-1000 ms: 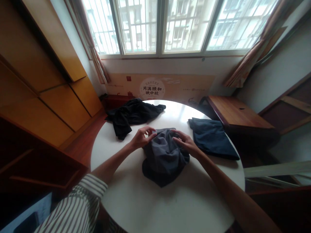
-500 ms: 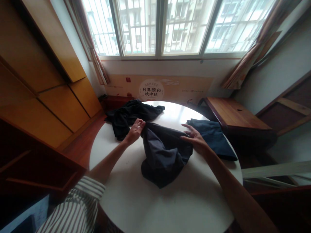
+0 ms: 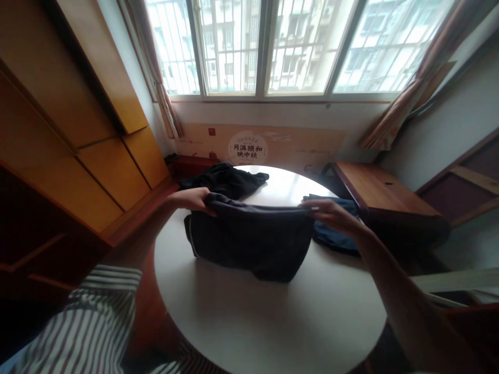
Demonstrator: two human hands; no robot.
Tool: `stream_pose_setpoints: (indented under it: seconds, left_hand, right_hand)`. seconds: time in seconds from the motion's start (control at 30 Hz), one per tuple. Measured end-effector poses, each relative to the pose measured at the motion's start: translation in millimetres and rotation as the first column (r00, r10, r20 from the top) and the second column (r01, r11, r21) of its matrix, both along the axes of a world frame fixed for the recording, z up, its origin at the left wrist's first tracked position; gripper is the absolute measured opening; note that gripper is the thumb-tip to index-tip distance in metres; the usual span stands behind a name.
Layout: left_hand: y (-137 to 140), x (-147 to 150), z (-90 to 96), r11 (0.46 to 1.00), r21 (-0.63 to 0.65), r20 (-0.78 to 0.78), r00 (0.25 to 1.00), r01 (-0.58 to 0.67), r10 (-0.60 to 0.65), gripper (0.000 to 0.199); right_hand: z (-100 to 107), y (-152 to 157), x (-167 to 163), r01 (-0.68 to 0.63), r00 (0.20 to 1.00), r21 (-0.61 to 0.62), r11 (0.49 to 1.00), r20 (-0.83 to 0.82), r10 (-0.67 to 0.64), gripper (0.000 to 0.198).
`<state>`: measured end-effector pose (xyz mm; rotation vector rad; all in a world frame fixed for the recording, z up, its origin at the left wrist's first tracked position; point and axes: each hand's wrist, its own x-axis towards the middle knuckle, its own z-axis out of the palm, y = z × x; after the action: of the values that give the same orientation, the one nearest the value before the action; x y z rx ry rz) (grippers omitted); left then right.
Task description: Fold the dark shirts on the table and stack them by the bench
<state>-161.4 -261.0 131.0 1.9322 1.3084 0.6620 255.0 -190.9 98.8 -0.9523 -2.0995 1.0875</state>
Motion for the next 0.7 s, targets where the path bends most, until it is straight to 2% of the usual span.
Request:
stream_pose_setpoints:
  seconds: [0.03,0.07,0.1,0.17,0.23,0.27,0.3,0.33,0.37,0.43,0.47,0.53,0.57,0.6,0.67,0.7]
  left_hand:
    - [6,-4,9.6,0.996,0.082,-0.056,0.998,-0.023,0.027,0.031]
    - [14,-6,20.7,0.98,0.187,-0.066,0.995,-0.066,0.08,0.029]
    - [22,-5,33.5,0.943,0.308,-0.037,0.988,-0.13,0.148,0.029]
    - [36,2,62.5,0.806,0.531,0.067,0.961,-0.262,0.269,0.027]
    - [40,11,89.2,0.612,0.714,0.164,0.931,-0.34,0.326,0.028]
    - [38,13,98.6,0.524,0.775,0.199,0.923,-0.353,0.328,0.028]
    - [33,15,104.0,0.474,0.806,0.218,0.922,-0.355,0.319,0.029]
    - [26,14,104.6,0.474,0.807,0.224,0.926,-0.352,0.305,0.031]
    - [17,11,100.4,0.513,0.785,0.217,0.93,-0.347,0.297,0.032]
    - [-3,2,78.6,0.672,0.679,0.132,0.95,-0.294,0.282,0.032]
    - [-15,-3,62.5,0.769,0.596,0.051,0.966,-0.233,0.253,0.03]
    - [-39,-13,25.0,0.936,0.35,-0.145,0.984,-0.05,0.107,0.028]
    - [-51,-17,5.8,0.979,0.203,-0.206,0.978,0.014,0.029,0.028]
    - [-63,-19,-12.3,0.997,0.061,-0.241,0.97,0.05,-0.034,0.029]
    - [-84,-22,-42.2,0.989,-0.128,-0.262,0.96,0.07,-0.101,0.03]
    - [-92,-23,-52.9,0.983,-0.167,-0.263,0.957,0.077,-0.12,0.031]
  right_hand:
    - [15,7,-2,0.107,0.994,0.134,0.985,-0.048,-0.102,0.025]
    - [31,15,-6,0.226,0.972,0.266,0.937,-0.12,-0.201,0.023]
    - [48,21,-10,0.338,0.939,0.383,0.86,-0.201,-0.279,0.025]
    - [84,31,-17,0.481,0.877,0.555,0.679,-0.319,-0.36,0.029]
    - [114,32,-20,0.516,0.855,0.674,0.529,-0.368,-0.365,0.03]
    - [124,30,-19,0.506,0.859,0.718,0.478,-0.37,-0.354,0.031]
    - [131,26,-15,0.486,0.868,0.749,0.45,-0.356,-0.346,0.031]
    - [132,19,-9,0.469,0.875,0.764,0.443,-0.335,-0.35,0.031]
    - [127,12,-1,0.455,0.88,0.764,0.458,-0.307,-0.362,0.03]
    - [102,-8,18,0.39,0.906,0.742,0.545,-0.201,-0.373,0.025]
    - [83,-20,28,0.322,0.93,0.726,0.607,-0.12,-0.349,0.021]
    - [37,-47,44,0.083,0.978,0.653,0.753,0.094,-0.189,0.023]
    - [13,-62,48,-0.08,0.968,0.553,0.829,0.242,-0.068,0.026]
    - [-8,-77,49,-0.195,0.938,0.453,0.87,0.346,0.03,0.03]
    - [-41,-110,43,-0.347,0.836,0.235,0.908,0.516,0.186,0.03]
    - [-52,-126,35,-0.395,0.79,0.158,0.905,0.561,0.247,0.025]
